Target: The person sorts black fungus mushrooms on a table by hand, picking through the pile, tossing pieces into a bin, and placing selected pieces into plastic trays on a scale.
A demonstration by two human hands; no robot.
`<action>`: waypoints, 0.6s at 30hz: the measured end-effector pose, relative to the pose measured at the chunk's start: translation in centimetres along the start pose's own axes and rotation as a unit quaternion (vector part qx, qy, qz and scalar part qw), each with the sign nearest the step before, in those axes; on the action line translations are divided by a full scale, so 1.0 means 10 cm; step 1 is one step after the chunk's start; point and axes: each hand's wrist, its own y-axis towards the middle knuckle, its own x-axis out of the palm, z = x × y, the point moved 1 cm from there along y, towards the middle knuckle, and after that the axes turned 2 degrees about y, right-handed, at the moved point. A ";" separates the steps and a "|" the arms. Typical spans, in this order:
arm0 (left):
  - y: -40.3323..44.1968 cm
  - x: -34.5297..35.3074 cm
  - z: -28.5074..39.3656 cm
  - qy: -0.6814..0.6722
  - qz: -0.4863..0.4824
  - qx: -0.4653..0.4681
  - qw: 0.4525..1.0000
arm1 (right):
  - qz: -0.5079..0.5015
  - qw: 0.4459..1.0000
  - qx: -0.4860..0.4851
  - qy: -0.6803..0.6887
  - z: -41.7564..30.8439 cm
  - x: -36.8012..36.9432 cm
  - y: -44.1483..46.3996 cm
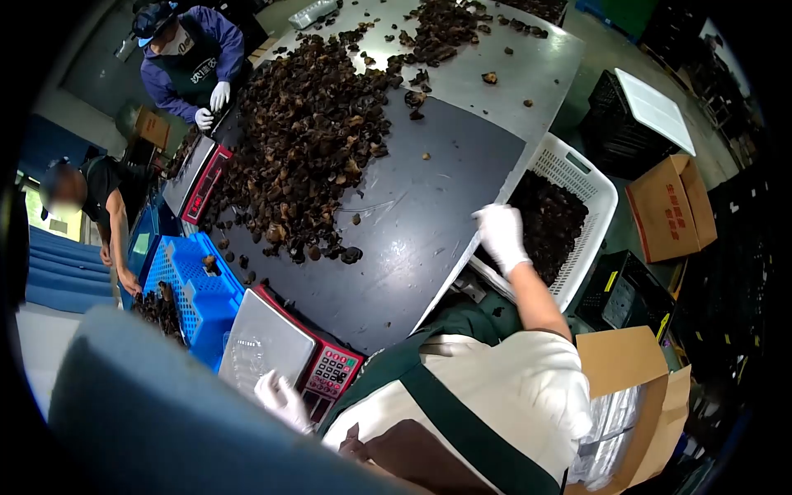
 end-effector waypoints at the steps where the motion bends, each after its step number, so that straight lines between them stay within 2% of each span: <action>1: 0.09 0.15 0.30 -0.122 -0.063 0.031 0.990 | -0.018 0.992 0.059 -0.107 0.39 -0.05 0.04; 2: 0.17 0.38 0.50 -0.154 -0.115 0.039 0.981 | 0.132 0.988 0.056 -0.053 0.84 0.10 -0.02; 4: 0.43 0.96 0.79 -0.159 -0.129 0.121 0.971 | 0.157 0.982 0.094 -0.045 1.25 0.12 -0.01; 6: 0.74 1.56 0.99 -0.129 -0.152 0.147 0.969 | 0.138 0.985 0.095 0.029 1.32 0.12 0.11; 10: 1.11 2.58 0.99 -0.064 -0.148 0.121 0.980 | 0.077 0.989 0.041 0.123 1.22 0.23 0.27; 11: 1.14 2.73 0.86 -0.072 -0.142 0.084 0.984 | 0.070 0.988 0.048 0.131 1.24 0.23 0.25; 12: 1.21 2.67 0.89 -0.067 -0.131 0.066 0.987 | 0.065 0.987 0.056 0.138 1.29 0.21 0.24; 13: 1.21 2.58 0.92 -0.116 -0.115 0.031 0.986 | 0.034 0.985 0.093 0.143 1.39 0.15 0.21; 14: 1.17 2.50 1.02 -0.144 -0.065 -0.003 0.987 | 0.046 0.982 0.108 0.150 1.54 0.14 0.15; 15: 1.11 2.41 1.12 -0.153 -0.063 -0.024 0.986 | 0.074 0.977 0.113 0.164 1.71 0.11 0.08; 16: 1.00 2.40 1.18 -0.207 -0.113 -0.055 0.970 | 0.101 0.972 0.123 0.172 1.88 0.09 -0.01; 17: 0.87 2.46 1.40 -0.337 -0.181 -0.068 0.921 | 0.137 0.965 0.133 0.179 2.03 0.06 -0.09; 18: 0.72 2.51 1.69 -0.457 -0.246 -0.086 0.850 | 0.155 0.956 0.161 0.188 2.15 0.03 -0.18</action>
